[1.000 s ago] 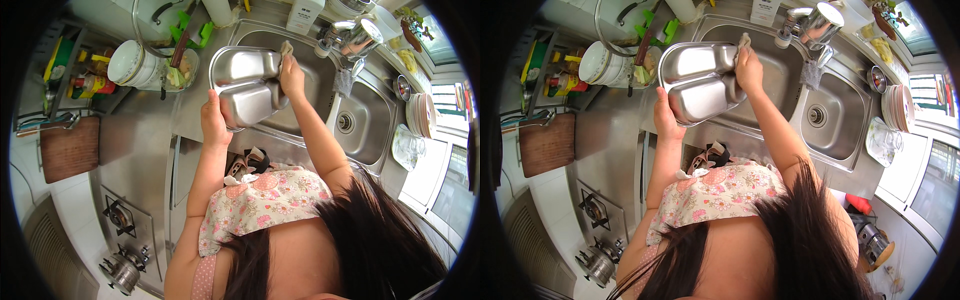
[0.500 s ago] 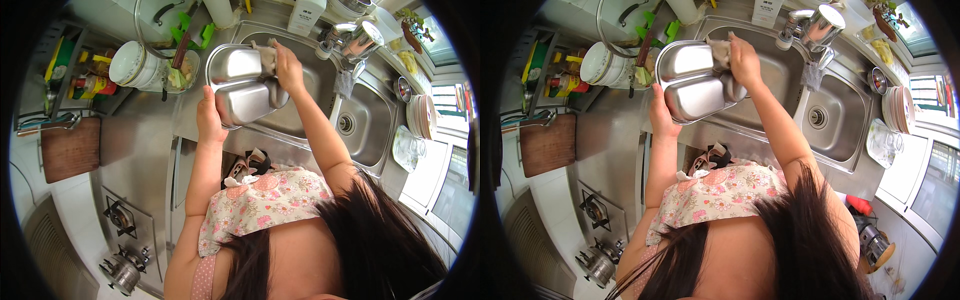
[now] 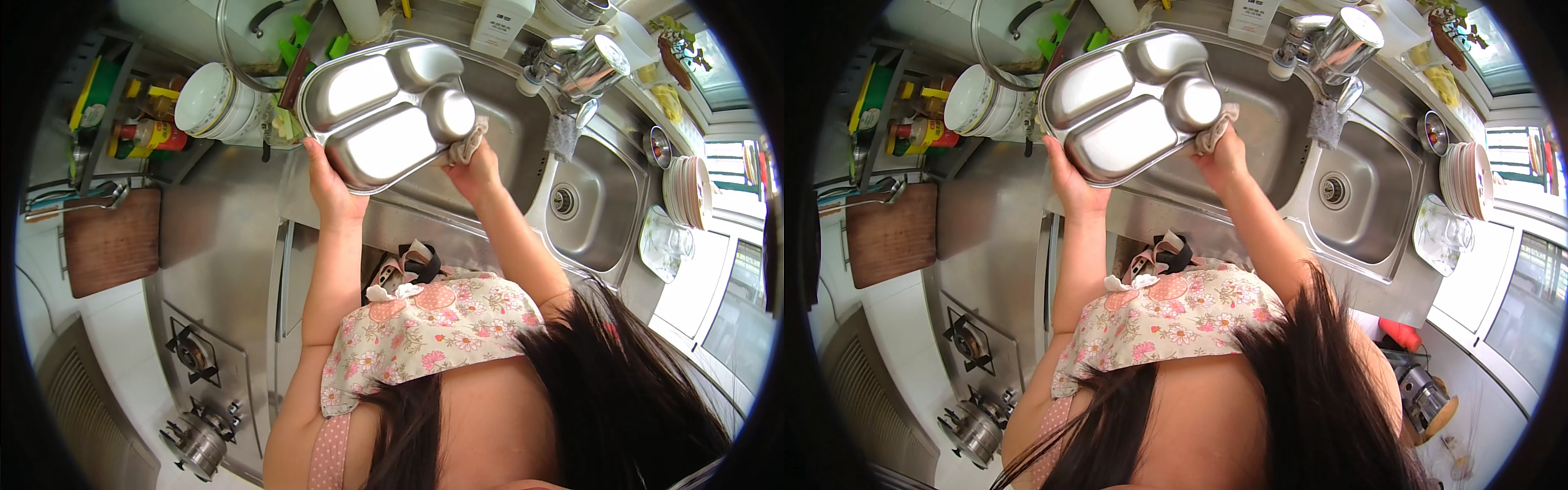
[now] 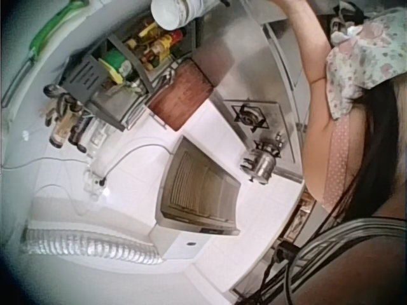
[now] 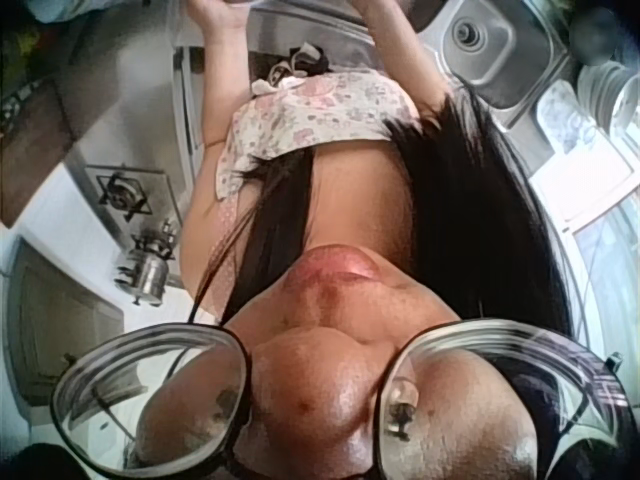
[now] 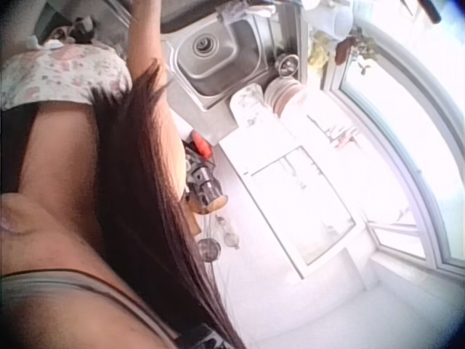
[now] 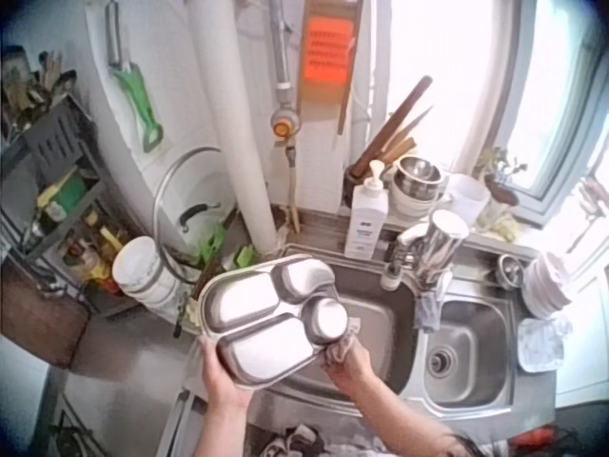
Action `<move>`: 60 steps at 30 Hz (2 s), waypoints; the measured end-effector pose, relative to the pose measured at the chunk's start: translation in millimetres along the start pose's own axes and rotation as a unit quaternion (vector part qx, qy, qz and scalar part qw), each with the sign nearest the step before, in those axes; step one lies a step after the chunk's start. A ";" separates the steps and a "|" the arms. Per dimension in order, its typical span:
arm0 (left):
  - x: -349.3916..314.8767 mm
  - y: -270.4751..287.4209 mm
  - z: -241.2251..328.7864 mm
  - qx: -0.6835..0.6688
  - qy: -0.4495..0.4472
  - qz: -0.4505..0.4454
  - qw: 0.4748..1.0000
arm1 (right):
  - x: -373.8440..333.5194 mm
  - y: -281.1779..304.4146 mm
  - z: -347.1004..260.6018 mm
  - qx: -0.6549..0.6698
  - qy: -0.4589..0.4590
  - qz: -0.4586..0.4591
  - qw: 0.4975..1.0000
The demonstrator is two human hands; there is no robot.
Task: The person washes a stainless steel tray in the sink, then retrieves a rice cooker from a cabinet and places it on the counter. They remove the inner pot, pour rice from a bag into the pot, and return the bag to storage.
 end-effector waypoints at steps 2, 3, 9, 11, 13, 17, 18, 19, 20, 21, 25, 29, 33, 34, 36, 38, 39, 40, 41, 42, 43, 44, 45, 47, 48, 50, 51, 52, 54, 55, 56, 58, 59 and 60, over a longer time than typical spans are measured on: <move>4.6 2.8 -10.3 -0.019 0.012 0.017 1.000 | -7.8 -10.1 10.5 0.075 -0.025 -0.014 0.997; 6.2 2.8 -14.2 -0.028 0.018 0.024 0.999 | -5.6 -10.6 11.3 0.115 -0.018 -0.037 0.992; -1.1 15.5 -20.8 -0.038 0.046 0.019 0.998 | 19.7 -4.5 -25.4 0.102 0.032 -0.021 0.994; -2.4 26.0 -16.6 -0.033 0.053 0.026 0.998 | 22.9 -3.4 -42.2 0.041 0.029 -0.057 0.997; -1.6 34.5 -16.1 -0.036 0.086 -0.003 0.996 | 19.9 -4.1 -54.9 -0.017 0.028 -0.079 0.996; 3.8 64.7 -33.7 0.104 0.163 0.054 0.980 | 10.3 -3.4 -82.3 -0.094 0.190 -0.027 0.977; 6.2 77.1 -40.7 0.160 0.188 0.092 0.965 | -4.6 -14.1 -91.4 -0.131 0.251 -0.008 0.959; 5.8 77.7 -42.8 0.194 0.160 0.149 0.956 | -12.2 -12.5 -95.1 -0.254 0.302 -0.024 0.919; 4.7 72.3 -46.7 0.151 0.187 0.120 0.963 | -19.8 -12.0 -97.5 -0.372 0.347 -0.040 0.860; 1.1 59.5 -46.1 0.108 0.216 0.087 0.966 | -36.3 -21.8 -96.0 -0.447 0.425 -0.081 0.783; -5.2 9.5 -43.0 -0.070 0.330 -0.045 0.940 | -86.7 -58.6 -75.9 -0.552 0.648 -0.310 0.424; -3.6 8.0 -50.3 -0.140 0.393 -0.065 0.907 | -100.2 -54.9 -69.0 -0.538 0.625 -0.412 0.389; -5.8 12.0 -56.4 -0.158 0.372 -0.059 0.913 | -95.6 -51.3 -77.4 -0.551 0.572 -0.440 0.419; -7.0 13.7 -56.6 -0.161 0.363 -0.057 0.916 | -93.2 -51.4 -79.3 -0.556 0.563 -0.435 0.431; -5.5 20.0 -58.8 -0.160 0.334 -0.051 0.928 | -74.9 -44.6 -84.2 -0.589 0.473 -0.291 0.587; -4.7 27.5 -59.5 -0.148 0.306 -0.065 0.938 | -64.1 -39.1 -83.3 -0.619 0.302 -0.096 0.719; -4.7 29.8 -58.5 -0.136 0.298 -0.086 0.941 | -53.7 -35.3 -81.0 -0.613 0.275 -0.052 0.739; -3.8 26.5 -56.1 -0.122 0.290 -0.107 0.943 | -47.8 -35.7 -76.7 -0.579 0.277 -0.046 0.765; -6.4 21.8 -55.7 -0.124 0.296 -0.115 0.940 | -43.5 -37.6 -71.0 -0.545 0.278 -0.040 0.790; -6.7 19.3 -56.1 -0.102 0.293 -0.111 0.944 | -39.1 -41.2 -65.3 -0.509 0.279 -0.036 0.814; -7.5 17.1 -56.9 -0.080 0.290 -0.107 0.947 | -31.8 -40.3 -51.5 -0.397 0.174 -0.035 0.901; -8.2 16.3 -57.3 -0.059 0.287 -0.104 0.950 | -29.5 -47.3 -45.0 -0.327 0.153 -0.037 0.932; -7.8 15.6 -58.7 -0.054 0.284 -0.113 0.951 | -26.9 -56.0 -39.3 -0.266 0.150 -0.035 0.951; -11.1 8.1 -61.3 -0.067 0.280 -0.117 0.950 | -28.9 -70.4 -28.6 -0.213 0.130 -0.058 0.967; -12.7 5.7 -60.8 -0.073 0.276 -0.118 0.951 | -31.2 -79.9 -22.4 -0.242 0.169 -0.122 0.948; -11.4 6.9 -56.8 -0.090 0.252 -0.112 0.957 | -51.7 -86.2 -19.7 -0.413 0.255 -0.202 0.850; -11.5 9.4 -55.1 -0.100 0.233 -0.102 0.962 | -64.7 -92.1 -19.0 -0.458 0.285 -0.280 0.794; -11.4 11.7 -53.3 -0.109 0.214 -0.093 0.966 | -75.5 -94.8 -15.7 -0.499 0.384 -0.356 0.690; -10.8 15.0 -51.5 -0.087 0.207 -0.099 0.969 | -94.8 -97.0 -11.4 -0.641 0.469 -0.382 0.472; -9.5 17.9 -52.9 -0.072 0.206 -0.103 0.970 | -95.0 -95.2 -10.6 -0.655 0.469 -0.372 0.461; -9.5 19.4 -53.7 -0.058 0.204 -0.107 0.971 | -94.5 -92.2 -8.3 -0.668 0.469 -0.363 0.450; -10.3 15.7 -58.0 -0.025 0.213 -0.090 0.972 | -88.1 -85.2 -6.5 -0.639 0.459 -0.326 0.524; -10.3 15.8 -61.5 -0.017 0.223 -0.082 0.971 | -81.7 -82.7 -3.6 -0.592 0.443 -0.297 0.604; -10.1 15.0 -64.8 -0.008 0.233 -0.074 0.970 | -78.2 -84.4 -2.8 -0.537 0.424 -0.267 0.678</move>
Point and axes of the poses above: each hand's wrist, its own x-axis towards the middle knuckle, its own y-axis out of the back of the hand, z = x × y, the point moved 5 cm from there along x, towards the middle knuckle, and after that the axes turned 10 degrees about y, right-handed, at the moved point
